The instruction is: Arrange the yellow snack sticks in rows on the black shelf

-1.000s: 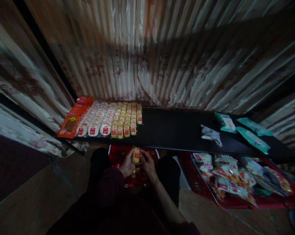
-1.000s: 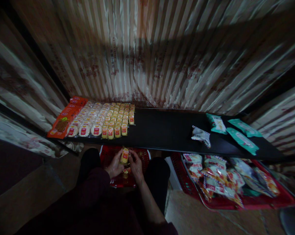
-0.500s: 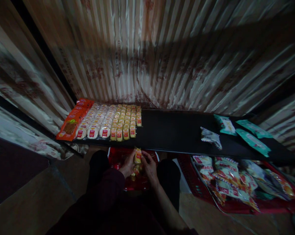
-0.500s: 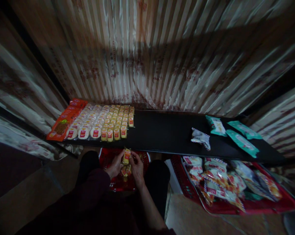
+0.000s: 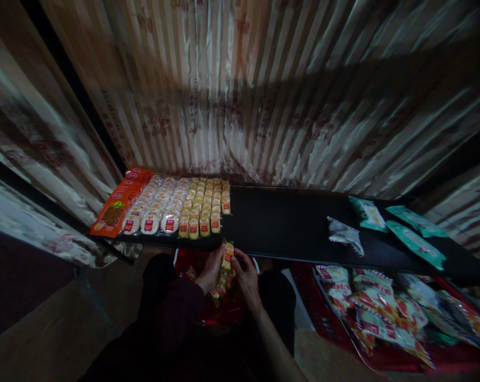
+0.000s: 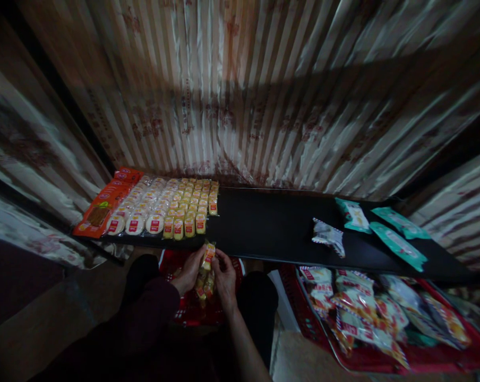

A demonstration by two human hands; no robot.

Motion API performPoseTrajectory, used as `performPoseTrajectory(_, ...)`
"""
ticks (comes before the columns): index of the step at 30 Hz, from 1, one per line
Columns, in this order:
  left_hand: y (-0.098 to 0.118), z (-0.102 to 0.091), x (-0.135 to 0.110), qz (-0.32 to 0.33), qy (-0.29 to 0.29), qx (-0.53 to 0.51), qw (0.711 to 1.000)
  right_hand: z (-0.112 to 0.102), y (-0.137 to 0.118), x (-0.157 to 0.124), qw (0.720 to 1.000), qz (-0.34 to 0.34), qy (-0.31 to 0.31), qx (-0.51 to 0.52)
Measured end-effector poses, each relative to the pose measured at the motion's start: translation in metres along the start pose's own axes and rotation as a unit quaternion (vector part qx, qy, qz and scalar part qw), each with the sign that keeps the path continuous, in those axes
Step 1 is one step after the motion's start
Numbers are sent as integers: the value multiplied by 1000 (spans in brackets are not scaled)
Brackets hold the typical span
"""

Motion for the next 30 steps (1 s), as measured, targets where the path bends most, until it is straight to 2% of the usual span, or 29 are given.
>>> performPoseTrajectory(2, 3, 3, 2, 42, 6, 21, 999, -1, 3, 7, 1000, 0, 16, 7)
performPoseTrajectory(8, 7, 8, 5, 112, 26, 56, 992, -2, 11, 32, 999, 6, 53, 10)
performPoseTrajectory(14, 8, 13, 5, 131, 11, 124, 983, 5, 1, 55, 997, -36, 67, -15)
performPoseTrajectory(20, 17, 22, 7, 193, 29, 158, 968, 11, 1, 75, 997, -38, 58, -19)
performPoseTrajectory(24, 19, 28, 15, 196, 6, 192, 962, 9, 1, 85, 996, -46, 40, -64)
performPoseTrajectory(30, 15, 33, 30, 210, 8, 275, 938, 8, -7, 96, 985, -91, 13, -148)
Point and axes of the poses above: each hand's wrist, its own x-axis towards the middle knuckle, its own z-axis out of the palm, y = z × x, the point moved 2 cm from there along x, towards the middle knuckle, and after that the axes turned 6 degrees about y, right-handed, at the moved point
